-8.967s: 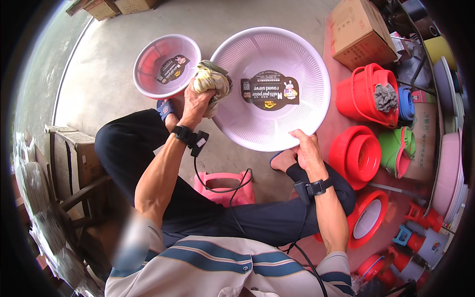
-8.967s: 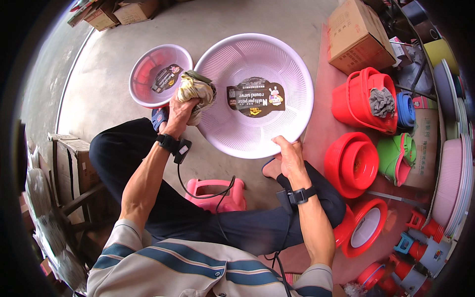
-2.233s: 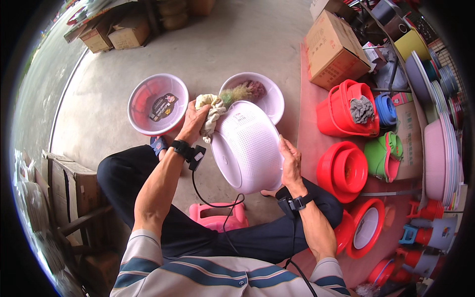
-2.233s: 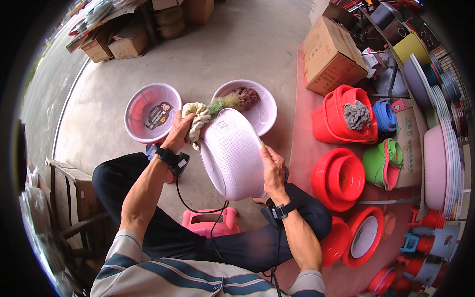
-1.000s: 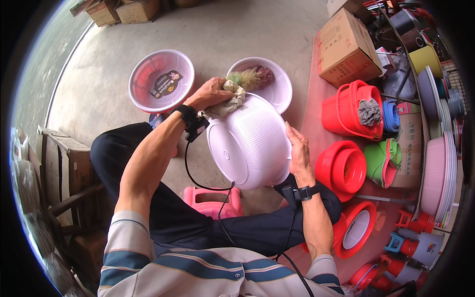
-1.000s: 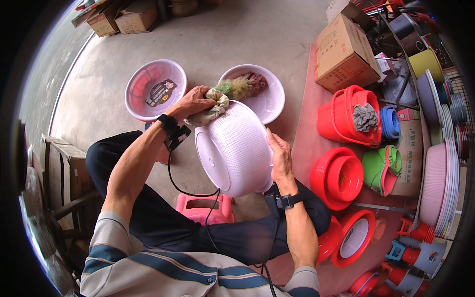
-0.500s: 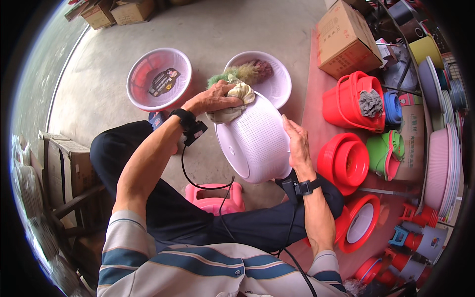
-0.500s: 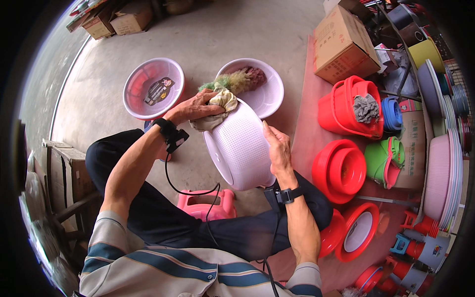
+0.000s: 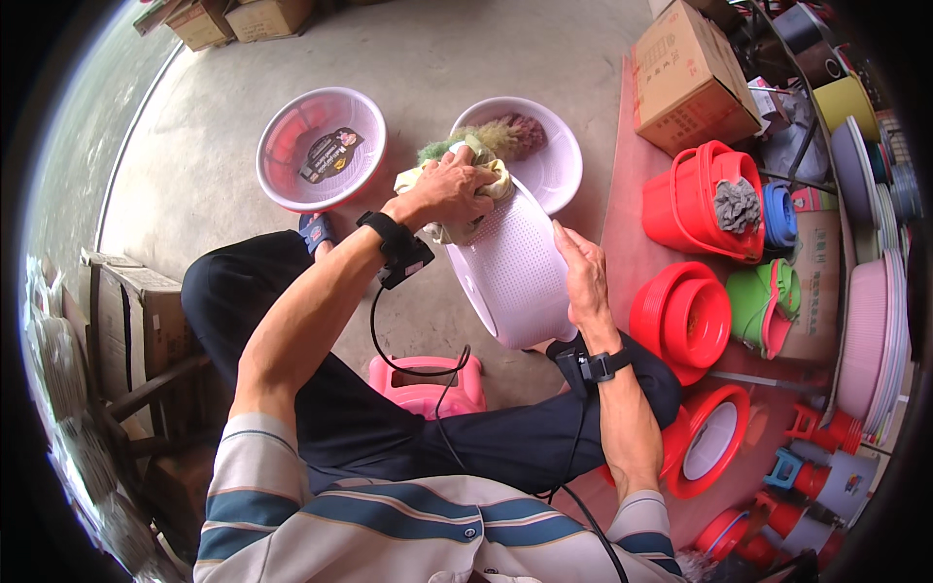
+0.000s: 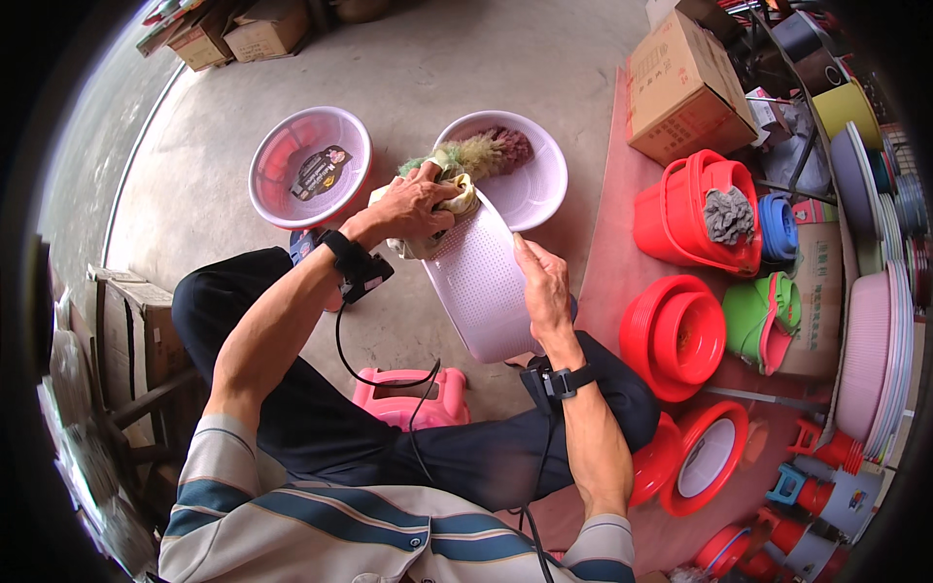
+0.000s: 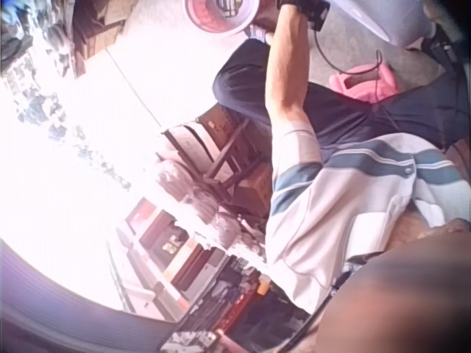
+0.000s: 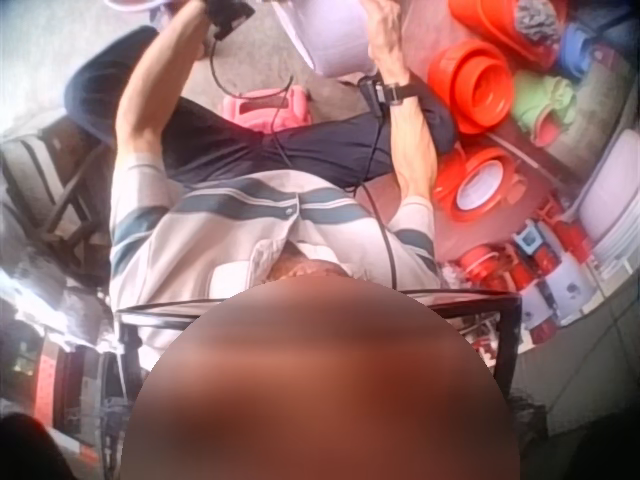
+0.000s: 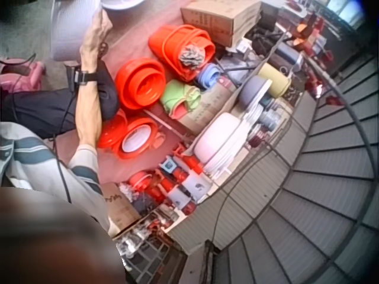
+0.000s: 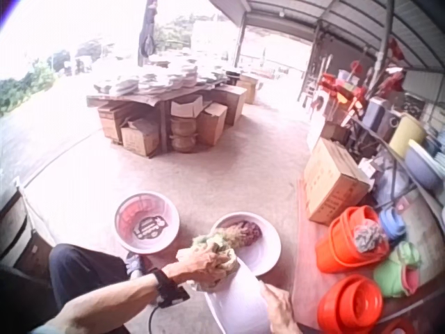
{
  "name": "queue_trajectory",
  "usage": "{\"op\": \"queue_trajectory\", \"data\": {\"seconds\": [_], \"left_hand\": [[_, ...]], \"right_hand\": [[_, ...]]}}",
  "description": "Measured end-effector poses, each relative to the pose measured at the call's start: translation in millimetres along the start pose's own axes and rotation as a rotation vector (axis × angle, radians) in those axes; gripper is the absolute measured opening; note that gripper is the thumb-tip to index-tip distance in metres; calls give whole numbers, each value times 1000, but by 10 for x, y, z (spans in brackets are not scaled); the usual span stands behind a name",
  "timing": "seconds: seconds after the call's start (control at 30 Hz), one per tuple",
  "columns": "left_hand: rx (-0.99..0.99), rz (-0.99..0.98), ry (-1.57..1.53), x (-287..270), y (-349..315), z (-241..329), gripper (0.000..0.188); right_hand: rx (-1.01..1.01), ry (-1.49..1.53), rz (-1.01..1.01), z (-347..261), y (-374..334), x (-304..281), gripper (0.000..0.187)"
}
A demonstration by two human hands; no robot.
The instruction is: Wiping and cleaning various plastic bowls and strainers using a cloth while sitting among plastic household goods.
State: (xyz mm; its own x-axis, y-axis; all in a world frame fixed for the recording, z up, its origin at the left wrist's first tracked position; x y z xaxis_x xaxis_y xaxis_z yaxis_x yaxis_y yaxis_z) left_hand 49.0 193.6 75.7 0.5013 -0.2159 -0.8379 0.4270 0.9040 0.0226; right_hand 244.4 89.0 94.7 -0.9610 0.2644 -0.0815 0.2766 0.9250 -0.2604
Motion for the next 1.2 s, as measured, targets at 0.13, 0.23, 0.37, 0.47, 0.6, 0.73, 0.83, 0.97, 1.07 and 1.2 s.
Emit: {"op": "queue_trajectory", "data": {"seconds": [0.13, 0.23, 0.37, 0.47, 0.6, 0.73, 0.83, 0.97, 1.07, 1.2], "left_hand": [[185, 148, 48, -49, -170, 408, 55], [320, 275, 118, -77, -334, 795, 47], [364, 250, 142, -46, -387, 1029, 45], [321, 289, 18, -40, -399, 839, 45], [271, 351, -31, 62, -477, 647, 48], [131, 168, -10, 170, -484, 538, 46], [137, 163, -19, 153, -492, 528, 38], [106, 61, -2, 141, -526, 476, 37], [76, -24, 91, 189, -549, 449, 39], [89, 39, 125, 220, -557, 568, 38]], "right_hand": [[19, -1, -5, 162, 61, -18, 44], [39, 27, 22, 158, 40, -21, 47], [45, -28, 41, 175, 40, -128, 51], [48, 8, 23, 208, 8, -51, 49], [21, -57, -6, 318, 70, -49, 44], [-3, -128, -10, 278, 2, 0, 38], [-6, -199, -5, 363, 29, -19, 36], [0, -221, -34, 492, 99, -29, 42], [-12, -171, -19, 506, 110, 10, 42], [-13, -145, 15, 513, 112, 13, 40]]}}
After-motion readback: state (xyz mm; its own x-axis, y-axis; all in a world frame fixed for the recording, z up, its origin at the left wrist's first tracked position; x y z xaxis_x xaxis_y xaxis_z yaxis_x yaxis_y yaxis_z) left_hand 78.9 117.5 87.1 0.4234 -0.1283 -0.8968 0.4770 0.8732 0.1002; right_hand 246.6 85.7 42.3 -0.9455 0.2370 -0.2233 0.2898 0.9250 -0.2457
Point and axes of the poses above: each hand's wrist, its own y-axis towards the middle knuckle, its own x-axis out of the palm, z = x × y, the point moved 8 cm from there along y, towards the middle knuckle, and after that the axes turned 13 degrees about z, right-handed, at the moved point
